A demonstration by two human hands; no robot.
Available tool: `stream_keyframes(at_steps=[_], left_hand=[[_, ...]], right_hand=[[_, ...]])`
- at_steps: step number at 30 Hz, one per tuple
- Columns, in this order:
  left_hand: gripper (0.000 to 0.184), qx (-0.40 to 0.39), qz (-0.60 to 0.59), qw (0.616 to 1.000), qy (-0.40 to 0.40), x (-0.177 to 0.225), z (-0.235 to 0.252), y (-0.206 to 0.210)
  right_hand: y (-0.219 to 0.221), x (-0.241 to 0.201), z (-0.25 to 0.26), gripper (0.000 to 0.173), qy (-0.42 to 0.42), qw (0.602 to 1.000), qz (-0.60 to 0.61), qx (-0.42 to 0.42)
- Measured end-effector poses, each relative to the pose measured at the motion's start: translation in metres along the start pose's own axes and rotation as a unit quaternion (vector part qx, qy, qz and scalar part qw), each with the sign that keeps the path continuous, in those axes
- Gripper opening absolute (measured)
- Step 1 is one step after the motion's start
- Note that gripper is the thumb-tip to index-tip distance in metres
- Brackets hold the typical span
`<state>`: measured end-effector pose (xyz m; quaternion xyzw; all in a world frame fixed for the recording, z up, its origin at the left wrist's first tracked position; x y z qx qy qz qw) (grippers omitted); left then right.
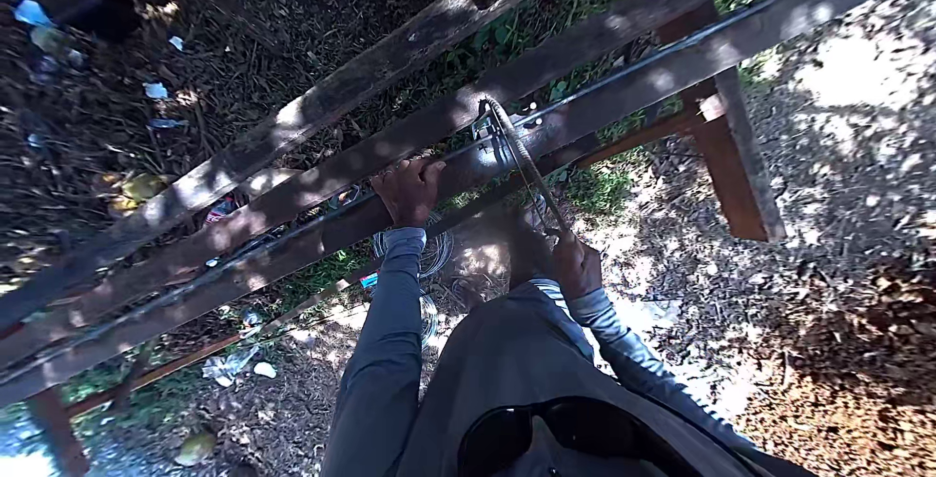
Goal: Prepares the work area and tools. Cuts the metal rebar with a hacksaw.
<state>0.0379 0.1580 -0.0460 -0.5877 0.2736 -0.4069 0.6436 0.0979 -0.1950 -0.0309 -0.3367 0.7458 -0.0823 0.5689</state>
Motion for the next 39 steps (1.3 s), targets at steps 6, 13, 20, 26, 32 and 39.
stream_keyframes(at_steps=[6, 13, 20, 26, 32, 39], left_hand=[[0.063, -0.009, -0.005, 1.000, -0.003, 0.000, -0.001, 0.001], [0.062, 0.005, 0.002, 1.000, 0.000, 0.001, 0.000, 0.001], [0.059, -0.008, -0.007, 1.000, -0.002, 0.000, 0.001, 0.001], [0.060, 0.003, 0.002, 1.000, 0.001, -0.001, 0.004, 0.001], [0.059, -0.011, 0.000, 1.000, -0.001, 0.001, 0.003, 0.000], [0.062, 0.001, -0.007, 1.000, 0.000, -0.001, 0.001, 0.003]], right_hand=[[0.064, -0.094, 0.123, 0.068, -0.021, 0.999, -0.021, 0.028], [0.061, -0.095, 0.120, 0.075, -0.035, 0.999, -0.027, 0.029], [0.003, 0.021, -0.002, 0.076, -0.013, 1.000, 0.010, -0.006], [0.032, -0.053, 0.058, 0.071, 0.014, 0.998, -0.055, 0.010], [0.061, -0.098, 0.121, 0.071, -0.029, 0.999, -0.038, 0.024], [0.004, 0.026, -0.005, 0.075, 0.003, 1.000, 0.029, -0.007]])
Point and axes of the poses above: each hand's wrist, its own z-axis towards the middle knuckle, its own y-axis out of the palm, x = y × z, the point moved 8 cm from there along z, towards the middle knuckle, and after that the axes turned 13 degrees about y, right-handed, at the moved point
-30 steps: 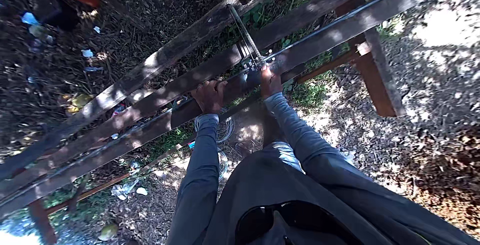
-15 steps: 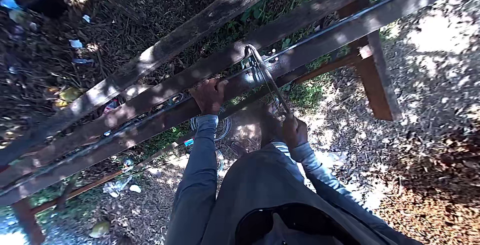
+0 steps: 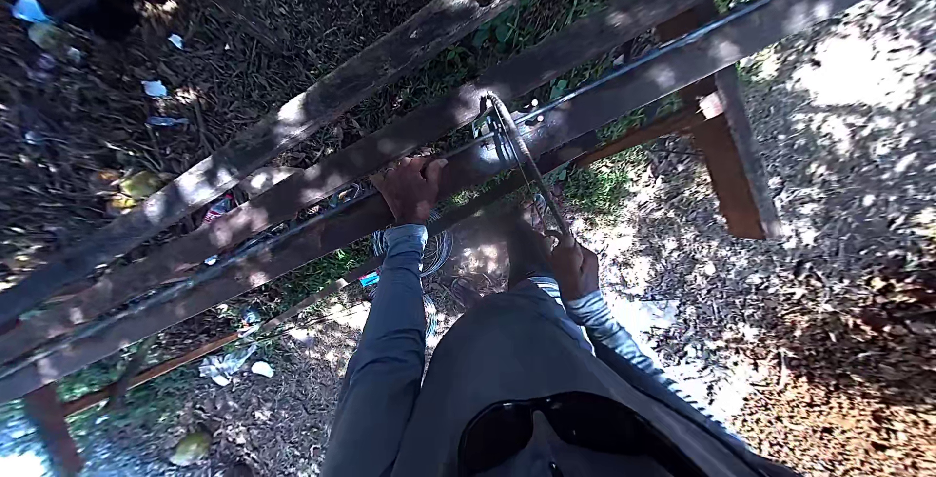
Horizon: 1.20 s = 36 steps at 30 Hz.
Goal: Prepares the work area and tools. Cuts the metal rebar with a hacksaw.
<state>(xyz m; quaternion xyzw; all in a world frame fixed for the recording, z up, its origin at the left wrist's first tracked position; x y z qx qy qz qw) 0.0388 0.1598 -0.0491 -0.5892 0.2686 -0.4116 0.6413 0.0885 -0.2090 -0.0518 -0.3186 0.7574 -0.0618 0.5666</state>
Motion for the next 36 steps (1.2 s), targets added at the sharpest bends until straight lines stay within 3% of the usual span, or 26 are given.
stream_keyframes(at_steps=[2, 5, 7, 9, 12, 17, 19, 22, 26, 36], left_hand=[[0.062, 0.005, 0.003, 1.000, 0.000, 0.000, 0.001, -0.002], [0.061, -0.004, 0.003, 1.000, -0.001, -0.001, 0.001, -0.002], [0.062, -0.015, 0.003, 1.000, -0.003, 0.000, 0.000, -0.001], [0.061, -0.017, 0.004, 1.000, -0.002, 0.000, 0.003, -0.001], [0.061, -0.006, 0.004, 1.000, 0.003, 0.001, 0.003, -0.004], [0.059, -0.013, -0.012, 1.000, -0.004, -0.001, 0.001, -0.003], [0.060, -0.010, -0.015, 1.000, -0.005, 0.000, 0.001, -0.004], [0.059, -0.005, -0.008, 1.000, -0.001, 0.000, 0.002, -0.005], [0.059, -0.019, -0.002, 1.000, -0.012, -0.002, -0.001, -0.002], [0.058, 0.003, -0.002, 1.000, 0.001, -0.001, -0.002, -0.001]], right_hand=[[0.000, -0.023, 0.005, 0.073, 0.009, 0.999, -0.032, 0.011], [0.037, -0.083, 0.068, 0.072, 0.028, 0.995, -0.096, 0.020], [0.060, -0.112, 0.116, 0.070, -0.001, 0.996, -0.084, 0.034], [0.066, -0.122, 0.131, 0.068, -0.035, 0.997, -0.055, 0.041], [0.050, -0.098, 0.093, 0.075, -0.035, 0.997, -0.067, 0.022], [0.005, -0.007, 0.006, 0.081, -0.002, 1.000, -0.011, 0.007], [0.001, -0.022, 0.005, 0.077, -0.007, 1.000, -0.016, 0.018], [0.033, -0.080, 0.062, 0.073, 0.015, 0.995, -0.098, 0.011], [0.073, -0.129, 0.133, 0.063, -0.039, 0.997, -0.025, 0.056], [0.069, -0.119, 0.130, 0.072, -0.035, 0.997, -0.045, 0.045]])
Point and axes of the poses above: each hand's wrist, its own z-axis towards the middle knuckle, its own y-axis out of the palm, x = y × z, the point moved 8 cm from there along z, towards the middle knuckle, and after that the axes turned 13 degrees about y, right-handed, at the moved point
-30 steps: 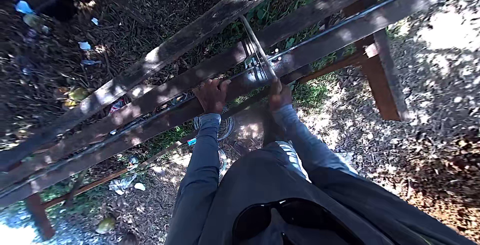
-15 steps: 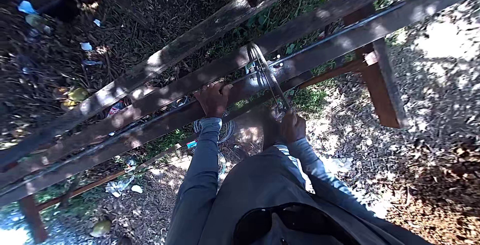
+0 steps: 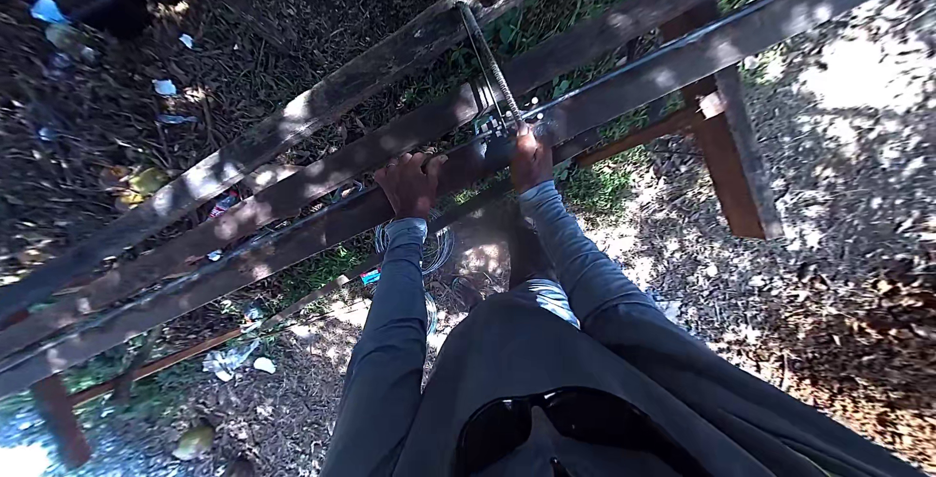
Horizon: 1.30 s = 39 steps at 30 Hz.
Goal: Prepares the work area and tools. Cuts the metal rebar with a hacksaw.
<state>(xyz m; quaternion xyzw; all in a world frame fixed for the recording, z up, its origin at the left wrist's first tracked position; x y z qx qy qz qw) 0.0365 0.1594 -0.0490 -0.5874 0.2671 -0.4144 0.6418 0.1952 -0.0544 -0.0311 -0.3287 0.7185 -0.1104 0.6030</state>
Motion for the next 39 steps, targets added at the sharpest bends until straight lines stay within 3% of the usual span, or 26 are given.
stream_keyframes(at_steps=[4, 8, 11, 14, 18, 25, 28, 31, 34, 37, 39], left_hand=[[0.059, 0.000, -0.001, 1.000, 0.002, 0.001, 0.003, -0.004], [0.062, -0.015, -0.005, 1.000, -0.001, -0.001, 0.003, 0.001], [0.062, -0.019, -0.002, 1.000, -0.005, -0.003, 0.006, 0.002], [0.061, -0.028, 0.007, 1.000, -0.008, -0.001, 0.008, 0.000], [0.062, -0.031, 0.009, 0.999, -0.005, 0.001, 0.007, -0.003], [0.060, -0.008, 0.000, 1.000, 0.004, 0.002, 0.000, -0.002], [0.062, -0.005, 0.002, 1.000, 0.001, 0.001, 0.003, -0.001], [0.061, -0.005, 0.011, 1.000, 0.003, 0.002, 0.002, -0.001], [0.061, 0.005, 0.012, 1.000, 0.006, 0.000, 0.003, -0.003], [0.060, 0.018, 0.005, 1.000, 0.013, 0.004, -0.001, -0.005], [0.058, 0.031, 0.003, 0.999, 0.017, 0.002, 0.003, -0.007]], right_hand=[[-0.022, 0.056, -0.061, 0.080, 0.017, 0.998, 0.011, -0.057], [-0.062, 0.114, -0.132, 0.074, 0.029, 0.996, 0.071, -0.044], [-0.062, 0.079, -0.116, 0.078, 0.040, 0.998, 0.020, -0.035], [-0.024, 0.026, -0.043, 0.071, 0.061, 0.997, -0.040, -0.035], [-0.006, -0.005, -0.004, 0.071, 0.026, 0.999, -0.021, -0.022], [-0.060, 0.104, -0.121, 0.075, 0.034, 0.998, 0.032, -0.041], [-0.069, 0.076, -0.116, 0.072, 0.038, 0.998, -0.004, -0.045], [-0.029, 0.030, -0.053, 0.071, 0.049, 0.996, -0.060, -0.045], [-0.005, -0.006, -0.008, 0.072, 0.022, 0.999, -0.030, -0.019], [-0.015, 0.009, -0.028, 0.077, 0.006, 0.999, -0.024, -0.026], [-0.028, 0.043, -0.062, 0.077, 0.020, 0.999, -0.008, -0.038]])
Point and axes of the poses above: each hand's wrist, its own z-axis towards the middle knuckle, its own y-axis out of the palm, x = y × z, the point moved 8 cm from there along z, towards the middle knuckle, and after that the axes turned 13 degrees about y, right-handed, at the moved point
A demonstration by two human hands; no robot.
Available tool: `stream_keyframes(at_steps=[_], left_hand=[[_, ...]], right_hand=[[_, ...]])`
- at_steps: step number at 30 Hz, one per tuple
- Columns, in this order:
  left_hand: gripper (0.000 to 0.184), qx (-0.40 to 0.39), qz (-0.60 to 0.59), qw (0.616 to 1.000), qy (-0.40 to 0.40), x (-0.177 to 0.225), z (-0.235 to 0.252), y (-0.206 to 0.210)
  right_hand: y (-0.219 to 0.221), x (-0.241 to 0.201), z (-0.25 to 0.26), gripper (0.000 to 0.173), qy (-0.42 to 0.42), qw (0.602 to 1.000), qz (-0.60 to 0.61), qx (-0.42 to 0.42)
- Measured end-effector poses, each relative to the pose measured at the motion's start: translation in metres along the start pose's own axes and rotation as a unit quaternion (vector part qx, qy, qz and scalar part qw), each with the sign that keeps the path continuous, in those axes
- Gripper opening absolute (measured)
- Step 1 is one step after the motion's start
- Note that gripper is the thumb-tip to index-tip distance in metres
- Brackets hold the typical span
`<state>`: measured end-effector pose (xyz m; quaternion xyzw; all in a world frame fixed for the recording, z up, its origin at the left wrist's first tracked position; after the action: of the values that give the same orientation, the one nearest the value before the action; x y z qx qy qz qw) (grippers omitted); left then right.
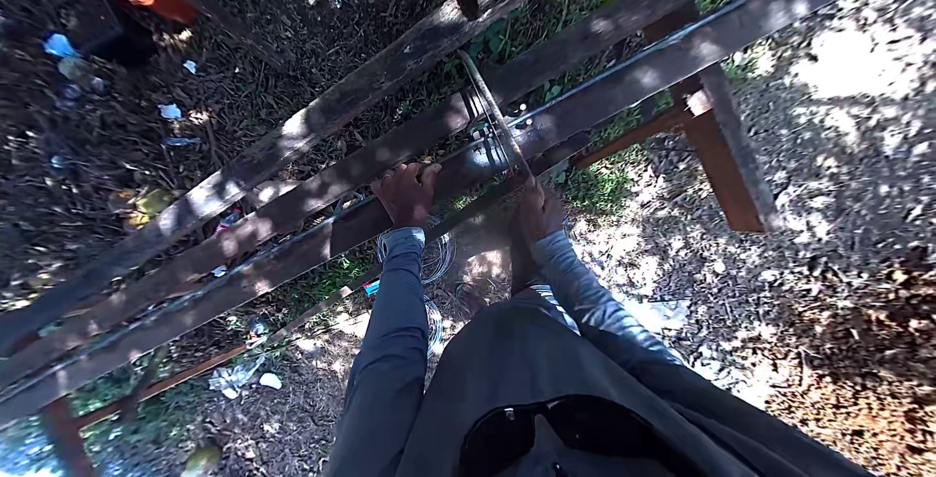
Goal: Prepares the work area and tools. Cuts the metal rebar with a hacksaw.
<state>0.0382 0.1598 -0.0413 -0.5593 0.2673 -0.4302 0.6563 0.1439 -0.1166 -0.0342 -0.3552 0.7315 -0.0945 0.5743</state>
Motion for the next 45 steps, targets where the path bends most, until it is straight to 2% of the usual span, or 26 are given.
stream_keyframes(at_steps=[2, 4, 6, 9, 11, 14, 16, 20, 22, 25, 29, 32, 34, 37, 39, 42, 45], left_hand=[[0.058, -0.006, -0.003, 1.000, -0.002, 0.001, -0.002, 0.002], [0.060, -0.015, -0.002, 1.000, -0.005, 0.002, -0.001, 0.001], [0.061, -0.018, -0.002, 1.000, -0.009, 0.002, 0.001, 0.000], [0.061, -0.039, 0.000, 0.999, -0.016, 0.001, 0.003, 0.004], [0.061, -0.042, 0.002, 0.999, -0.020, 0.000, 0.001, 0.007], [0.058, -0.027, 0.003, 1.000, -0.012, 0.004, 0.003, 0.002], [0.057, -0.023, 0.004, 1.000, -0.008, 0.003, 0.001, 0.000], [0.059, -0.027, 0.003, 0.999, -0.016, 0.002, 0.000, 0.002], [0.061, -0.030, 0.004, 0.999, -0.016, 0.001, -0.001, 0.004], [0.062, -0.036, 0.004, 0.999, -0.020, -0.001, 0.001, 0.006], [0.061, -0.043, 0.009, 0.999, -0.018, 0.000, -0.002, 0.007], [0.058, -0.031, 0.009, 0.999, -0.013, 0.001, -0.002, 0.003], [0.057, -0.038, 0.007, 0.999, -0.019, -0.001, -0.001, 0.005], [0.059, -0.054, 0.001, 0.998, -0.021, -0.002, -0.001, 0.009], [0.062, -0.057, -0.001, 0.998, -0.021, -0.001, -0.001, 0.010], [0.064, -0.050, 0.002, 0.999, -0.019, -0.003, 0.003, 0.009], [0.063, -0.054, 0.006, 0.998, -0.024, -0.002, 0.003, 0.011]], right_hand=[[-0.016, 0.051, -0.037, 0.077, 0.013, 0.999, 0.045, -0.008], [-0.032, 0.075, -0.065, 0.074, 0.012, 0.997, 0.074, -0.007], [-0.040, 0.057, -0.066, 0.074, 0.015, 0.999, 0.050, 0.000], [-0.013, -0.001, -0.008, 0.074, 0.039, 0.998, -0.040, -0.004], [0.008, -0.028, 0.036, 0.072, 0.027, 0.999, -0.030, 0.016], [0.009, -0.036, 0.048, 0.071, -0.009, 1.000, 0.004, 0.018], [0.004, -0.025, 0.027, 0.074, 0.000, 1.000, -0.009, -0.001], [-0.019, 0.049, -0.039, 0.075, 0.016, 1.000, 0.014, -0.002], [-0.036, 0.065, -0.069, 0.072, 0.008, 1.000, 0.022, 0.008], [-0.039, 0.026, -0.058, 0.071, 0.013, 1.000, -0.021, 0.007], [0.012, -0.033, 0.036, 0.070, 0.047, 0.998, -0.039, -0.007], [0.017, -0.048, 0.054, 0.074, 0.007, 1.000, -0.028, 0.012], [0.009, -0.031, 0.027, 0.076, -0.005, 1.000, -0.021, 0.005], [-0.012, 0.042, -0.033, 0.078, 0.006, 1.000, 0.006, 0.005], [-0.031, 0.068, -0.064, 0.077, 0.007, 1.000, 0.022, 0.005], [-0.035, 0.036, -0.055, 0.074, 0.025, 1.000, 0.007, -0.002], [-0.004, -0.017, 0.014, 0.069, 0.050, 0.998, -0.040, -0.008]])
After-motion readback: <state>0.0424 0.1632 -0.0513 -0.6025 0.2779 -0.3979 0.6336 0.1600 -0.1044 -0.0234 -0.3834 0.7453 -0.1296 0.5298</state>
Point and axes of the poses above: each hand's wrist, its own z-axis towards the middle knuckle, its own y-axis out of the palm, x = y × z, the point moved 8 cm from there along z, towards the middle knuckle, and after that the axes turned 13 degrees about y, right-handed, at the moved point
